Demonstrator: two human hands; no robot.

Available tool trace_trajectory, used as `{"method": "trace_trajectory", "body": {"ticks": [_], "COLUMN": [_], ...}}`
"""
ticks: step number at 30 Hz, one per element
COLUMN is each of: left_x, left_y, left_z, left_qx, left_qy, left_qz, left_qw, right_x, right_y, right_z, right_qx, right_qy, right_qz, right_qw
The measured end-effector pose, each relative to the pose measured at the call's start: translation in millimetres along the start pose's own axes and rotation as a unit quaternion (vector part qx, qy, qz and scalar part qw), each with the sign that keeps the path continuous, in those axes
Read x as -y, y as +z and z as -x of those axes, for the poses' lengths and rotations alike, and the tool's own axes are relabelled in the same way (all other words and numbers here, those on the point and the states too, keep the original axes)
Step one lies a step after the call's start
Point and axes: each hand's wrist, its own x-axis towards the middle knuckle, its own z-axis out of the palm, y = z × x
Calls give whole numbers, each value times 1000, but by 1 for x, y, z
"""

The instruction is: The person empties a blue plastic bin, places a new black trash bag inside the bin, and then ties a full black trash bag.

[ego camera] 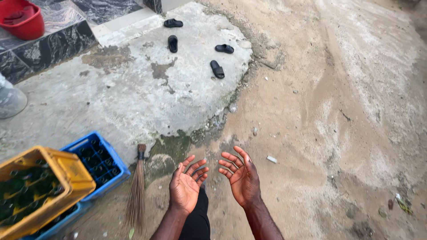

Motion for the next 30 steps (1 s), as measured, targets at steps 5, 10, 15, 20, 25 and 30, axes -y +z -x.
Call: {"method": "trace_trajectory", "body": {"ticks": [5, 10, 15, 20, 25, 30], "left_x": [-32, -57, -92, -126, -196, -276], "left_y": [25, 92, 158, 180, 237, 326], "left_z": [-189, -357, -495, -677, -907, -1061], "left_qx": [-5, 95, 117, 107, 93, 88], "left_qy": [-24, -6, 9, 19, 37, 27], "left_qz": [43, -23, -7, 8, -31, -71], "left_qw": [999, 995, 993, 994, 995, 993], "right_x": [26, 67, 94, 93, 116, 172], "right_y": [-7, -8, 18, 21, 44, 99], "right_z": [-179, -335, -484, -677, -925, -1104], "right_qx": [-27, 5, 8, 34, 79, 66], "right_qy": [8, -26, -30, -15, 9, 13], "right_qz": [33, 26, 7, -3, -18, -10], "right_qw": [999, 999, 1000, 999, 997, 998]}}
